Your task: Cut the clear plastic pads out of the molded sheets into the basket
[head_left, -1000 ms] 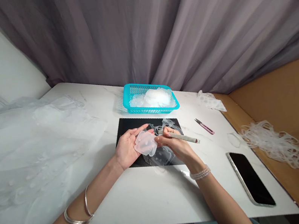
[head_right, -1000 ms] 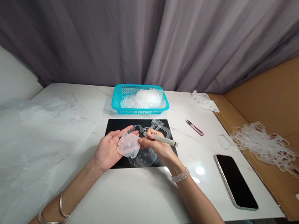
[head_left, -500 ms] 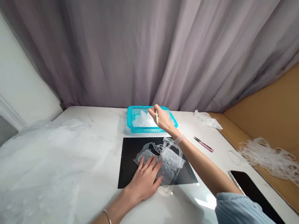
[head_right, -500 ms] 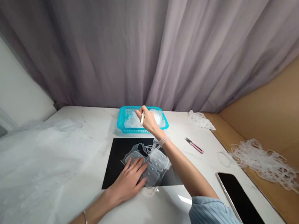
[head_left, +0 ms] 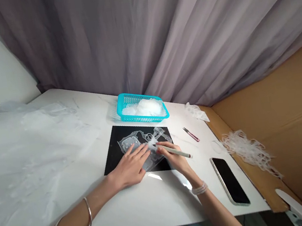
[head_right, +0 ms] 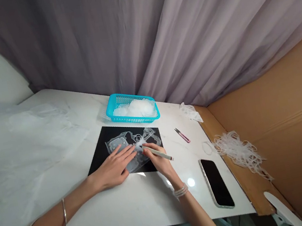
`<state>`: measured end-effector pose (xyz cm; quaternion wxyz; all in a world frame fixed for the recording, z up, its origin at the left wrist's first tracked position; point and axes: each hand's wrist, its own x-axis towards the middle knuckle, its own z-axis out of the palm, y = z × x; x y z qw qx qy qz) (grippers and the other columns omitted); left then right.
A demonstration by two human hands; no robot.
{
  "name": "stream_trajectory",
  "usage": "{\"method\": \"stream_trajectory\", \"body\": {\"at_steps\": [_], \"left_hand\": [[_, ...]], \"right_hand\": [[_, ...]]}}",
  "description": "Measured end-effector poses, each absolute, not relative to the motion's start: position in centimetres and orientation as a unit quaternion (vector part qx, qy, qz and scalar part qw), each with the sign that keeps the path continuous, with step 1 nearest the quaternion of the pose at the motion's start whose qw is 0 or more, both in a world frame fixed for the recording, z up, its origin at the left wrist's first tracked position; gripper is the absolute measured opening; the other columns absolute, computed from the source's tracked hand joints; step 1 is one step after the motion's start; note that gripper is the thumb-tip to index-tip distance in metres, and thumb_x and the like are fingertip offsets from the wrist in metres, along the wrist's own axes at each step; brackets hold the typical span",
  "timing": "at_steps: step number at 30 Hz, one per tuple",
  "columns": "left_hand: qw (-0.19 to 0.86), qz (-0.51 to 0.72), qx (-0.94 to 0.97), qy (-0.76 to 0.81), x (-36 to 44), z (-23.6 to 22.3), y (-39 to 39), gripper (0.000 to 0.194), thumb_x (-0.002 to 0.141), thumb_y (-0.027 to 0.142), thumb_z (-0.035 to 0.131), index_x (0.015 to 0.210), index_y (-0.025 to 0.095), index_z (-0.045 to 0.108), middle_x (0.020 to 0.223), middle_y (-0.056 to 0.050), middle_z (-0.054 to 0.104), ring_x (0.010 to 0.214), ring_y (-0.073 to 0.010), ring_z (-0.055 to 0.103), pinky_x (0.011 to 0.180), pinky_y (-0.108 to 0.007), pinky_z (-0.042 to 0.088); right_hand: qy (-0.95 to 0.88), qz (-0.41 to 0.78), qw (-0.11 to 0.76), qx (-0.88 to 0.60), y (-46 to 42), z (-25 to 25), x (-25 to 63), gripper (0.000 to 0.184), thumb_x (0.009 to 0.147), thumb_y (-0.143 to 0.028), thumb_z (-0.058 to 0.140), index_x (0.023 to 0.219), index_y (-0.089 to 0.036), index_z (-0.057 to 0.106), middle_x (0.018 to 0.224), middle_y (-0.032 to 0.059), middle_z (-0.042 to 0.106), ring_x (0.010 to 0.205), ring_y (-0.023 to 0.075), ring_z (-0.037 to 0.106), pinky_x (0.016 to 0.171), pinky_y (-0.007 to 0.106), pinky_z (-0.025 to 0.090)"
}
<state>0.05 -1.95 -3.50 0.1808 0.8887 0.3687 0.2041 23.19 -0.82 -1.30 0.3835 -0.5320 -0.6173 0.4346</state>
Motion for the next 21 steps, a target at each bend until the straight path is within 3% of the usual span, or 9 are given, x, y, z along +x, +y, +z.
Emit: {"method": "stream_trajectory", "body": {"at_steps": [3,7,21], "left_hand": [[0.142,0.136,0.918,0.345,0.3,-3.3,-2.3,0.055,0.087,0.017,0.044,0.142,0.010,0.048,0.154,-0.019,0.042,0.146,-0.0280,0.033,0.120,-0.048,0.018],[0.088,0.099,0.933,0.336,0.2,-3.1,-2.5,0.051,0.090,0.018,0.043,0.141,0.012,0.048,0.154,-0.022,0.041,0.146,-0.0306,0.033,0.116,-0.051,0.027],[0.061,0.100,0.931,0.346,0.3,-2.9,-2.6,0.044,0.090,0.019,0.047,0.133,0.016,0.054,0.150,-0.019,0.047,0.141,-0.0302,0.041,0.115,-0.051,0.028]], "right_hand": [[-0.677,0.370,0.339,-0.539,-1.4,-1.7,22.2,0.034,0.092,-0.044,0.058,0.106,-0.017,0.074,0.094,0.0093,0.076,0.083,0.0230,0.071,0.075,0.033,0.055],[-0.734,0.309,0.299,-0.526,-1.3,-1.1,21.3,0.032,0.096,-0.038,0.052,0.093,-0.018,0.077,0.083,0.0072,0.076,0.071,0.0196,0.068,0.064,0.028,0.051],[-0.782,0.234,0.250,-0.522,-2.1,-0.1,19.6,0.028,0.096,-0.023,0.049,0.073,-0.018,0.064,0.072,0.0054,0.068,0.061,0.0157,0.059,0.062,0.028,0.041]]}}
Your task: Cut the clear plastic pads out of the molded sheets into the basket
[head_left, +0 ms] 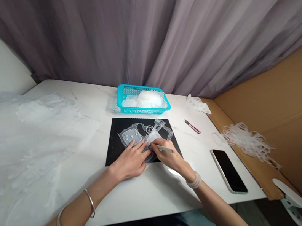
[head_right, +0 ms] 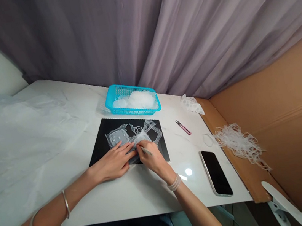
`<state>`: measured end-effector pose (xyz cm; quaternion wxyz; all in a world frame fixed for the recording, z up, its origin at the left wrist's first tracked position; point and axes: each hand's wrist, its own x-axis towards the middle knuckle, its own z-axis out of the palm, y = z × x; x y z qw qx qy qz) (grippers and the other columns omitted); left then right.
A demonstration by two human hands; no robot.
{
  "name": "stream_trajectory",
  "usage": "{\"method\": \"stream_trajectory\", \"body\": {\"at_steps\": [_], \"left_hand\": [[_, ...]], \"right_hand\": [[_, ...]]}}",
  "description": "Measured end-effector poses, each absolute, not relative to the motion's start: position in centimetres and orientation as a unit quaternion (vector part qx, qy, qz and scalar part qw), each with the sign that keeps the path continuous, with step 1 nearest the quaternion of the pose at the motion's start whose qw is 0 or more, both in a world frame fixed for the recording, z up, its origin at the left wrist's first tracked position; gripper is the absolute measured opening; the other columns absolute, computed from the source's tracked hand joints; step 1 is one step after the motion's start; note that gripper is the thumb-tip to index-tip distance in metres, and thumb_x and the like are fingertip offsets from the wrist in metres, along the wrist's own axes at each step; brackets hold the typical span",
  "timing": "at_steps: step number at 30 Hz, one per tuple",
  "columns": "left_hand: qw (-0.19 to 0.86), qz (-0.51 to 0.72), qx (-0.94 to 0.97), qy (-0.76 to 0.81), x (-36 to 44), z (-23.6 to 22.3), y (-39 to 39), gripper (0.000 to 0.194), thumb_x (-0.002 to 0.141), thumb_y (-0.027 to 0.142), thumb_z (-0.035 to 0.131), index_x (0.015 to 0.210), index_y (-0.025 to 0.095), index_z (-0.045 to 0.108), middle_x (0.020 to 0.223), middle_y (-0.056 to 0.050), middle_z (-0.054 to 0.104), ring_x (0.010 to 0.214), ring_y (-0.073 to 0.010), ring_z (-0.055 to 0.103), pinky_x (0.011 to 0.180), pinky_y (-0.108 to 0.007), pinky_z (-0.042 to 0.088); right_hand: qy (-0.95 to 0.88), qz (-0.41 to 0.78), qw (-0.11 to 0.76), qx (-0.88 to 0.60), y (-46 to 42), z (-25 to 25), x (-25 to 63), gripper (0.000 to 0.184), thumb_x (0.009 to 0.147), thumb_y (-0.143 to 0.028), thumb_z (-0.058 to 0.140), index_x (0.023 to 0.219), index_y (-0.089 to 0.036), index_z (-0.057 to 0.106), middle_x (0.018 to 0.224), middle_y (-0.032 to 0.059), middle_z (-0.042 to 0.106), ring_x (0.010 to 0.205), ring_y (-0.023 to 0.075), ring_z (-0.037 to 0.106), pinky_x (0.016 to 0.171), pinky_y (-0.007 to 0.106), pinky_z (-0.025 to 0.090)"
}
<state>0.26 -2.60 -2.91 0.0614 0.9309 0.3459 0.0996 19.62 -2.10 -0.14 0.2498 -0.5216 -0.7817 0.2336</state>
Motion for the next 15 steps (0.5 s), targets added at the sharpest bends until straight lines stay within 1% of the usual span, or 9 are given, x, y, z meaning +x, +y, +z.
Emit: {"method": "stream_trajectory", "body": {"at_steps": [2,4,8,12,15], "left_hand": [[0.062,0.103,0.929,0.349,0.3,-3.0,-2.6,0.044,0.090,0.018,0.047,0.132,0.015,0.055,0.149,-0.020,0.048,0.141,-0.0304,0.042,0.115,-0.051,0.028],[0.061,0.104,0.929,0.349,0.4,-3.0,-2.6,0.044,0.090,0.018,0.047,0.133,0.014,0.054,0.148,-0.021,0.049,0.140,-0.0312,0.043,0.115,-0.052,0.028],[0.056,0.091,0.932,0.345,0.4,-2.7,-2.6,0.043,0.091,0.019,0.046,0.132,0.013,0.055,0.147,-0.022,0.050,0.141,-0.0313,0.042,0.113,-0.052,0.030],[0.056,0.093,0.932,0.346,0.4,-2.6,-2.6,0.038,0.091,0.020,0.045,0.126,0.012,0.058,0.147,-0.022,0.050,0.141,-0.0301,0.042,0.114,-0.051,0.030],[0.043,0.104,0.929,0.353,0.6,-2.8,-2.8,0.040,0.093,0.021,0.043,0.129,0.011,0.056,0.146,-0.021,0.051,0.140,-0.0288,0.042,0.115,-0.049,0.029]], "right_hand": [[-0.785,0.219,0.242,-0.526,-3.2,0.0,20.0,0.028,0.097,-0.022,0.048,0.072,-0.019,0.061,0.070,0.0041,0.065,0.061,0.0156,0.056,0.062,0.029,0.039],[-0.795,0.196,0.231,-0.526,-4.2,-0.2,20.6,0.026,0.099,-0.022,0.046,0.077,-0.020,0.060,0.072,0.0034,0.063,0.063,0.0159,0.056,0.063,0.029,0.039],[-0.837,0.133,0.222,-0.481,-4.3,-1.6,21.1,0.026,0.102,-0.022,0.040,0.089,-0.020,0.062,0.080,0.0056,0.064,0.069,0.0177,0.059,0.067,0.030,0.046],[-0.865,0.088,0.235,-0.434,-2.9,-3.3,20.8,0.024,0.101,-0.021,0.041,0.103,-0.017,0.064,0.091,0.0108,0.066,0.086,0.0226,0.063,0.080,0.035,0.053],[-0.862,0.070,0.245,-0.438,-2.5,-3.9,20.7,0.026,0.100,-0.018,0.042,0.115,-0.016,0.063,0.114,0.0150,0.066,0.106,0.0249,0.063,0.094,0.040,0.053]]}}
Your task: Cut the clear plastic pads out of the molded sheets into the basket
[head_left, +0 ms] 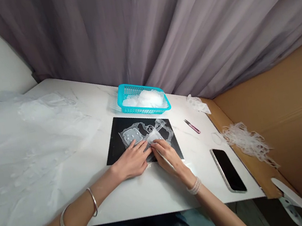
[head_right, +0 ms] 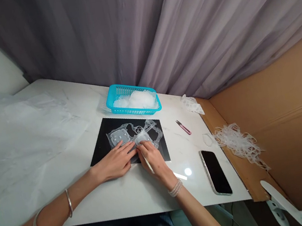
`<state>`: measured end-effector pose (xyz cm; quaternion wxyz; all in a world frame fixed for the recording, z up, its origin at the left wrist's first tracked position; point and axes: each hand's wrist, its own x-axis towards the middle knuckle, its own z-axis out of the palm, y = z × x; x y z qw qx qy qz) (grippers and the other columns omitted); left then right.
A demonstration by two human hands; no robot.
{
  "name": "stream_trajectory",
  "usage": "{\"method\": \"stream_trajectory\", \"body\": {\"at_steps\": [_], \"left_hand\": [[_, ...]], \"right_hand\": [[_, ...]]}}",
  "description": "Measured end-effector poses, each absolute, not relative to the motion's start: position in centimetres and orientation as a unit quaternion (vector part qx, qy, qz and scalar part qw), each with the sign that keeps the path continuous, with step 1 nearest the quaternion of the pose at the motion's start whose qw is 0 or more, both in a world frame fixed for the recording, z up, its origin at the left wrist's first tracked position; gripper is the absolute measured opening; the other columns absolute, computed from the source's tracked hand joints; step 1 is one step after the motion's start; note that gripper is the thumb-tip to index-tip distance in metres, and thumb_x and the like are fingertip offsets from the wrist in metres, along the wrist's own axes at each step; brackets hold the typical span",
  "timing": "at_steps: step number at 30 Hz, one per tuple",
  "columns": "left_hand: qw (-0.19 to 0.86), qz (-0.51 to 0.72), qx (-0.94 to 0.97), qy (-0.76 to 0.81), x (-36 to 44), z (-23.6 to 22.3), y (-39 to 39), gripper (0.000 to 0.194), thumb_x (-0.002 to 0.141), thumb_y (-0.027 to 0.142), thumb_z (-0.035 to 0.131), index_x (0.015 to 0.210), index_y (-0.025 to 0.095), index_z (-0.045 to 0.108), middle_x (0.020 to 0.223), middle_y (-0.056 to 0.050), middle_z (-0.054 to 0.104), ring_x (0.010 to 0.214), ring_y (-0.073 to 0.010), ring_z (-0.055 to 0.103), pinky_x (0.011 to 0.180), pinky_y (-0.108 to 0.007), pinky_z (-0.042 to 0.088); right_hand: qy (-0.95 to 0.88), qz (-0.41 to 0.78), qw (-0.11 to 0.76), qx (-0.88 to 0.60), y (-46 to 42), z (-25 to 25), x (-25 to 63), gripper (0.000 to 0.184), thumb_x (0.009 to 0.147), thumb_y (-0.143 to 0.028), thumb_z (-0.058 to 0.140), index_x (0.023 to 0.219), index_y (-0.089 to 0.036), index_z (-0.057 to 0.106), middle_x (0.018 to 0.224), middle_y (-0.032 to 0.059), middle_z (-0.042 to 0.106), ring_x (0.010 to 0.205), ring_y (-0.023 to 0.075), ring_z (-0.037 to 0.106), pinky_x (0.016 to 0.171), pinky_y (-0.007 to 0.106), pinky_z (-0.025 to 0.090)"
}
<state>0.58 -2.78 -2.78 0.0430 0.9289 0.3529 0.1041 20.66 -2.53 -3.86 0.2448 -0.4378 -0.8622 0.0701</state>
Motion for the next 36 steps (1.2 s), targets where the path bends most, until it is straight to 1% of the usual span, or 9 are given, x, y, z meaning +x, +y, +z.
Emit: {"method": "stream_trajectory", "body": {"at_steps": [4,8,13,20,24,26,30,32,36], "left_hand": [[0.016,0.109,0.923,0.369,0.9,-3.3,-3.2,0.042,0.096,0.025,0.038,0.131,0.010,0.055,0.146,-0.021,0.051,0.140,-0.0300,0.041,0.116,-0.053,0.025],[0.003,0.109,0.921,0.374,0.9,-3.9,-3.4,0.042,0.096,0.022,0.037,0.133,0.011,0.055,0.150,-0.022,0.046,0.141,-0.0310,0.040,0.116,-0.057,0.024],[0.003,0.117,0.923,0.366,0.8,-4.2,-3.3,0.049,0.094,0.019,0.036,0.142,0.012,0.048,0.152,-0.023,0.043,0.142,-0.0331,0.040,0.113,-0.059,0.027],[0.067,0.138,0.912,0.380,0.7,-4.0,-3.2,0.051,0.093,0.020,0.042,0.144,0.018,0.047,0.153,-0.017,0.044,0.142,-0.0300,0.041,0.116,-0.054,0.027],[0.223,0.248,0.858,0.391,1.1,-2.9,-2.9,0.043,0.095,0.030,0.046,0.133,0.017,0.060,0.144,-0.014,0.055,0.139,-0.0302,0.043,0.118,-0.054,0.025],[0.402,0.330,0.752,0.406,1.4,-2.0,-2.7,0.043,0.095,0.042,0.046,0.124,0.015,0.066,0.134,-0.014,0.064,0.132,-0.0310,0.051,0.116,-0.052,0.032],[0.713,0.332,0.488,0.378,1.7,-0.7,-2.1,0.074,0.095,0.067,0.027,0.109,0.010,0.071,0.105,-0.018,0.075,0.097,-0.0306,0.072,0.091,-0.050,0.055],[0.774,0.313,0.414,0.362,1.4,-0.6,-1.8,0.068,0.092,0.067,0.037,0.104,0.010,0.072,0.102,-0.019,0.076,0.092,-0.0295,0.074,0.086,-0.046,0.057],[0.780,0.313,0.395,0.371,0.6,-0.7,-1.7,0.037,0.080,0.042,0.071,0.103,0.013,0.074,0.100,-0.015,0.077,0.092,-0.0264,0.073,0.087,-0.038,0.056]], "right_hand": [[-0.874,0.057,0.203,-0.437,-2.8,-3.5,20.6,0.033,0.099,-0.014,0.041,0.127,-0.014,0.060,0.128,0.0167,0.064,0.126,0.0266,0.056,0.105,0.043,0.048],[-0.869,0.136,0.183,-0.440,-2.8,-3.1,19.7,0.033,0.093,-0.012,0.052,0.124,-0.017,0.064,0.117,0.0149,0.069,0.116,0.0284,0.060,0.101,0.045,0.049],[-0.640,0.396,0.416,-0.510,-1.2,-3.2,21.5,0.016,0.086,-0.023,0.062,0.095,-0.019,0.075,0.091,0.0082,0.074,0.087,0.0226,0.068,0.088,0.040,0.054],[-0.433,0.390,0.585,-0.563,0.5,-0.9,34.2,0.019,0.072,-0.036,0.073,0.083,-0.022,0.070,0.076,0.0037,0.071,0.074,0.0181,0.069,0.076,0.035,0.059],[-0.396,0.421,0.622,-0.528,-1.7,0.6,32.5,0.022,0.077,-0.035,0.073,0.096,-0.025,0.072,0.096,0.0049,0.076,0.096,0.0210,0.072,0.094,0.040,0.055],[-0.432,0.428,0.612,-0.505,-3.5,1.7,28.7,0.026,0.086,-0.037,0.068,0.110,-0.027,0.072,0.111,0.0061,0.075,0.109,0.0236,0.069,0.102,0.045,0.050],[-0.672,0.456,0.368,-0.453,-6.8,5.0,22.4,0.043,0.096,-0.052,0.052,0.128,-0.028,0.068,0.135,0.0090,0.064,0.133,0.0292,0.053,0.115,0.050,0.036],[-0.699,0.496,0.293,-0.423,-7.5,6.1,21.7,0.055,0.100,-0.060,0.033,0.136,-0.030,0.061,0.144,0.0067,0.057,0.141,0.0281,0.044,0.117,0.051,0.031],[-0.622,0.469,0.392,-0.490,-5.9,5.5,23.2,0.062,0.102,-0.058,0.019,0.127,-0.026,0.067,0.120,0.0097,0.071,0.123,0.0270,0.059,0.102,0.045,0.046]]}}
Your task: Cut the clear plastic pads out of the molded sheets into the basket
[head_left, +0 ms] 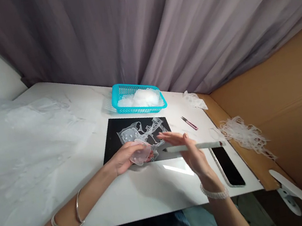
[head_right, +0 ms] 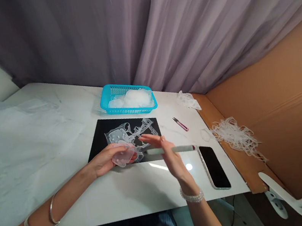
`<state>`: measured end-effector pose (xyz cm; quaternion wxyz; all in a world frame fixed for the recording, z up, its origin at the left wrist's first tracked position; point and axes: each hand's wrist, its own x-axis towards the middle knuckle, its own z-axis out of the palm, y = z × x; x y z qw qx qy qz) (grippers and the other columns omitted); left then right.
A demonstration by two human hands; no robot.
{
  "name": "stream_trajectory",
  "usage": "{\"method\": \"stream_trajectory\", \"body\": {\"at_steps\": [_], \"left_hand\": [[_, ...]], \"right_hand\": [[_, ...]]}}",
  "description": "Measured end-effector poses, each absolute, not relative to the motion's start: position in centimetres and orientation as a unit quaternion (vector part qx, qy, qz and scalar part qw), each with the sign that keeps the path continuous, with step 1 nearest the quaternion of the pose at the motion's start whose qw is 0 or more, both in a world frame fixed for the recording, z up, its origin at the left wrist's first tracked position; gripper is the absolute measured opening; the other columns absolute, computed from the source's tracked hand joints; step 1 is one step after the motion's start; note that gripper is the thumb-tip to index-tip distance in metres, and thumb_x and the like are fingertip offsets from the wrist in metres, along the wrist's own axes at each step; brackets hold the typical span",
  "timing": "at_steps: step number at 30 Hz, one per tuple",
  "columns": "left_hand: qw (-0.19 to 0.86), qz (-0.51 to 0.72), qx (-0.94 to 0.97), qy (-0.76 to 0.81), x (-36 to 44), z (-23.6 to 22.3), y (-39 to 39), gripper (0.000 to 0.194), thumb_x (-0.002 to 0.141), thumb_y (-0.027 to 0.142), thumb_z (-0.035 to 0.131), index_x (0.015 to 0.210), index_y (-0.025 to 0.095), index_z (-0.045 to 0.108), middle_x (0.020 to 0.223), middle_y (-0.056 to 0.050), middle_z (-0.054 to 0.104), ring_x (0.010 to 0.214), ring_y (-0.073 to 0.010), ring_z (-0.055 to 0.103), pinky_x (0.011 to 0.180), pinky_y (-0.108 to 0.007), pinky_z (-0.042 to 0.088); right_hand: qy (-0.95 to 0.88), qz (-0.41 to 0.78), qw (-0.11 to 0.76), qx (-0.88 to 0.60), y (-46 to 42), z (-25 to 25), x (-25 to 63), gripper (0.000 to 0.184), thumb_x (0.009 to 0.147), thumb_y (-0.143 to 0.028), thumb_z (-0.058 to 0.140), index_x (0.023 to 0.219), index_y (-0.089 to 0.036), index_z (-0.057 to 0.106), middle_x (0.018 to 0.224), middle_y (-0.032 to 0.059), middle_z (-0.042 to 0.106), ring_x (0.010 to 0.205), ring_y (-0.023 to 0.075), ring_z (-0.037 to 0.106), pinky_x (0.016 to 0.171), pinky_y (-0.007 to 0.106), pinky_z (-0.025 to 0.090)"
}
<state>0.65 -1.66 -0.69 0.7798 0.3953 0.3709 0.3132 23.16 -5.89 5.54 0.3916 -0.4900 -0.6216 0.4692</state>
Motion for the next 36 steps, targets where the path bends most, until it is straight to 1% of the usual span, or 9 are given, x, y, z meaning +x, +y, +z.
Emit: {"method": "stream_trajectory", "body": {"at_steps": [3,7,13,18,21,25,30,32,36], "left_hand": [[0.743,0.325,0.436,0.391,0.6,-0.7,-1.7,0.027,0.075,0.033,0.076,0.094,0.013,0.076,0.091,-0.011,0.077,0.089,-0.0240,0.072,0.081,-0.032,0.055],[0.686,0.353,0.473,0.426,0.8,-0.8,-1.8,0.015,0.069,0.029,0.078,0.077,0.016,0.076,0.074,-0.004,0.074,0.077,-0.0225,0.070,0.066,-0.027,0.052],[0.617,0.416,0.473,0.471,0.9,-1.4,-1.8,0.014,0.069,0.030,0.077,0.073,0.016,0.076,0.066,0.000,0.070,0.070,-0.0206,0.066,0.059,-0.024,0.047],[0.605,0.489,0.422,0.466,0.9,-1.3,-1.5,0.027,0.075,0.036,0.075,0.092,0.015,0.077,0.089,-0.006,0.076,0.089,-0.0245,0.070,0.075,-0.029,0.053],[0.644,0.508,0.388,0.420,0.6,-0.6,-1.2,0.037,0.079,0.041,0.073,0.103,0.012,0.073,0.101,-0.012,0.076,0.097,-0.0272,0.071,0.086,-0.036,0.055],[0.708,0.496,0.350,0.361,0.3,0.4,-1.0,0.036,0.082,0.035,0.071,0.109,0.011,0.069,0.096,-0.015,0.077,0.095,-0.0282,0.073,0.089,-0.042,0.056],[0.768,0.479,0.288,0.312,0.1,0.8,-0.8,0.027,0.086,0.021,0.063,0.110,0.011,0.069,0.095,-0.013,0.077,0.095,-0.0274,0.073,0.091,-0.043,0.057],[0.774,0.479,0.275,0.311,0.0,0.7,-0.7,0.026,0.086,0.018,0.061,0.110,0.012,0.070,0.098,-0.012,0.077,0.093,-0.0262,0.074,0.090,-0.043,0.057],[0.792,0.471,0.241,0.305,-0.1,0.4,-0.5,0.028,0.085,0.014,0.060,0.111,0.012,0.070,0.104,-0.011,0.076,0.096,-0.0246,0.073,0.092,-0.042,0.057]], "right_hand": [[-0.623,0.378,0.373,-0.575,-3.4,3.9,23.4,0.054,0.100,-0.055,0.033,0.099,-0.020,0.075,0.073,0.0042,0.066,0.080,0.0207,0.064,0.073,0.032,0.049],[-0.684,0.371,0.242,-0.580,-0.7,1.9,21.1,0.043,0.091,-0.048,0.053,0.068,-0.016,0.072,0.056,-0.0020,0.050,0.055,0.0122,0.044,0.054,0.025,0.033],[-0.700,0.322,0.232,-0.594,0.2,0.5,18.6,0.034,0.087,-0.036,0.056,0.059,-0.018,0.060,0.052,-0.0035,0.044,0.052,0.0110,0.036,0.051,0.025,0.025],[-0.670,0.214,0.243,-0.668,0.7,-0.5,20.6,0.022,0.086,-0.024,0.056,0.065,-0.020,0.061,0.056,0.0000,0.051,0.054,0.0144,0.039,0.055,0.028,0.021],[-0.655,0.188,0.251,-0.687,1.4,-0.3,23.0,0.022,0.086,-0.028,0.058,0.066,-0.020,0.063,0.055,0.0009,0.052,0.055,0.0153,0.041,0.055,0.028,0.022],[-0.650,0.186,0.283,-0.681,1.9,1.0,24.1,0.033,0.091,-0.041,0.052,0.074,-0.017,0.068,0.055,-0.0005,0.049,0.055,0.0142,0.039,0.053,0.027,0.023],[-0.637,0.436,0.326,-0.546,1.5,2.1,20.6,0.041,0.086,-0.053,0.059,0.096,-0.016,0.074,0.059,-0.0025,0.052,0.051,0.0096,0.034,0.049,0.025,0.024],[-0.597,0.547,0.343,-0.477,1.3,2.1,19.2,0.039,0.081,-0.051,0.068,0.094,-0.015,0.074,0.060,-0.0024,0.052,0.050,0.0081,0.029,0.047,0.025,0.020],[-0.541,0.609,0.363,-0.454,1.1,1.8,18.1,0.033,0.076,-0.046,0.074,0.084,-0.014,0.073,0.061,-0.0018,0.053,0.050,0.0069,0.028,0.046,0.025,0.017]]}}
